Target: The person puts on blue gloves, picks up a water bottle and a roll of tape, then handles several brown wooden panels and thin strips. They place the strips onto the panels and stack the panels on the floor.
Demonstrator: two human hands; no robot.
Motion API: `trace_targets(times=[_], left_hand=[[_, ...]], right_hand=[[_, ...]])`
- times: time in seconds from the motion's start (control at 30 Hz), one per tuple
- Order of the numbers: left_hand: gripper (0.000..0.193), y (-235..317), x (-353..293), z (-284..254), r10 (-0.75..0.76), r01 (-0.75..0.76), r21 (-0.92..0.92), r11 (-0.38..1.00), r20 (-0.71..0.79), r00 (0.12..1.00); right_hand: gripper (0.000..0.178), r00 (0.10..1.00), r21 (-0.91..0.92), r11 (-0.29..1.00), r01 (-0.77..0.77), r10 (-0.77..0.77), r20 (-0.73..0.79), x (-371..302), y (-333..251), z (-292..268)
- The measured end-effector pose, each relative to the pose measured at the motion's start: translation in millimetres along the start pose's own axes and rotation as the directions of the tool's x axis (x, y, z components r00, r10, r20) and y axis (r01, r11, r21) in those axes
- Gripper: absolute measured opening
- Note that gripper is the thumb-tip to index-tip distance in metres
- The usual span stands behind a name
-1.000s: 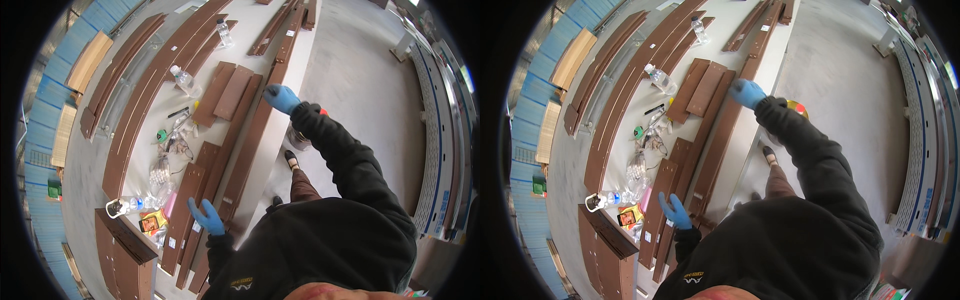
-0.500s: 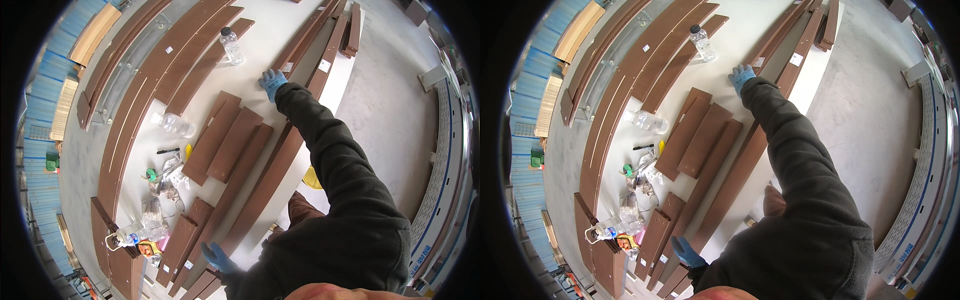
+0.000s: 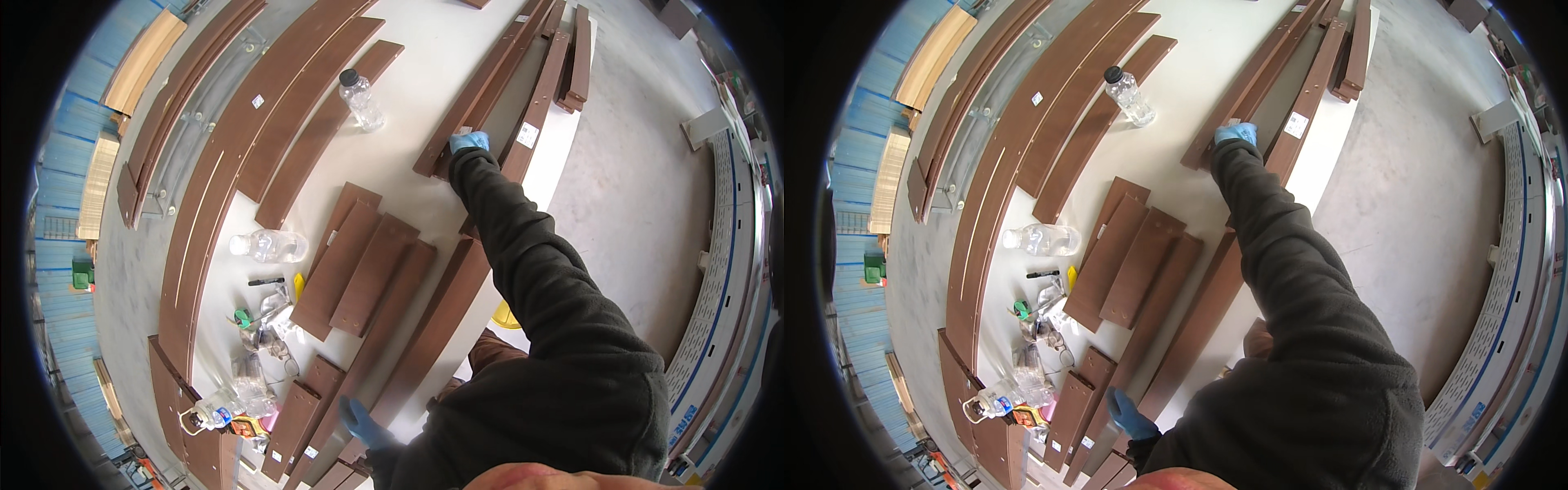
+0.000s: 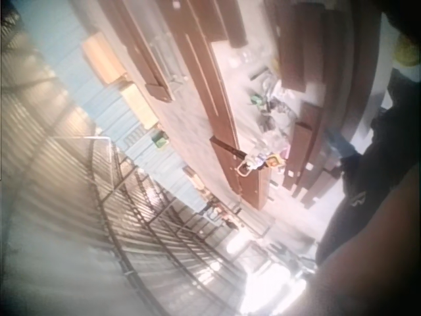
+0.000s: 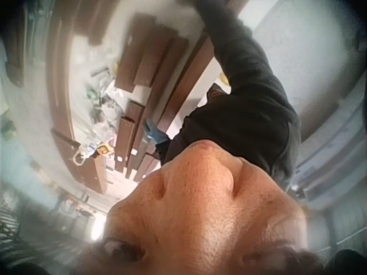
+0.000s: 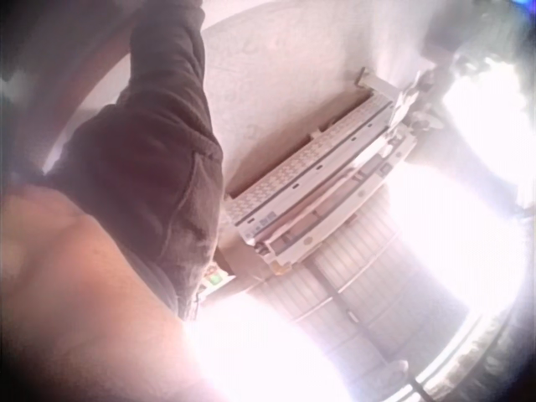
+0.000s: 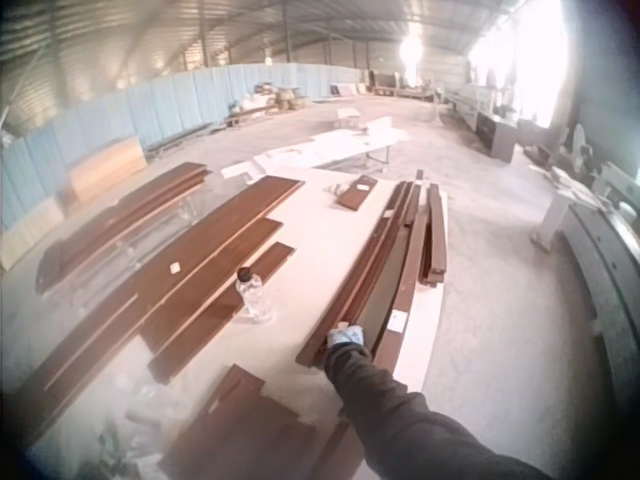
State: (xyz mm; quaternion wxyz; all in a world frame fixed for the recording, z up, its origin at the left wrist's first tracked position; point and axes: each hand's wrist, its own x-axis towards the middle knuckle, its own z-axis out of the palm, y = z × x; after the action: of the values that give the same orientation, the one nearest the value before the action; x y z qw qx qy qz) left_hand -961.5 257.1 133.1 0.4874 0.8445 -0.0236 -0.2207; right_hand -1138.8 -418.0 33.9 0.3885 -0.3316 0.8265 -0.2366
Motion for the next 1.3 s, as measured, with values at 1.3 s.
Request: trace_targets(times=[1.3], left_hand=[[0.052,227,-40,145,0.494,0.116,-0.607,0.786,0.731,0.471]], right_hand=[[0.028,0.478,0.77,0.414,0.485,-0.863,0.163,-407,153,-290]])
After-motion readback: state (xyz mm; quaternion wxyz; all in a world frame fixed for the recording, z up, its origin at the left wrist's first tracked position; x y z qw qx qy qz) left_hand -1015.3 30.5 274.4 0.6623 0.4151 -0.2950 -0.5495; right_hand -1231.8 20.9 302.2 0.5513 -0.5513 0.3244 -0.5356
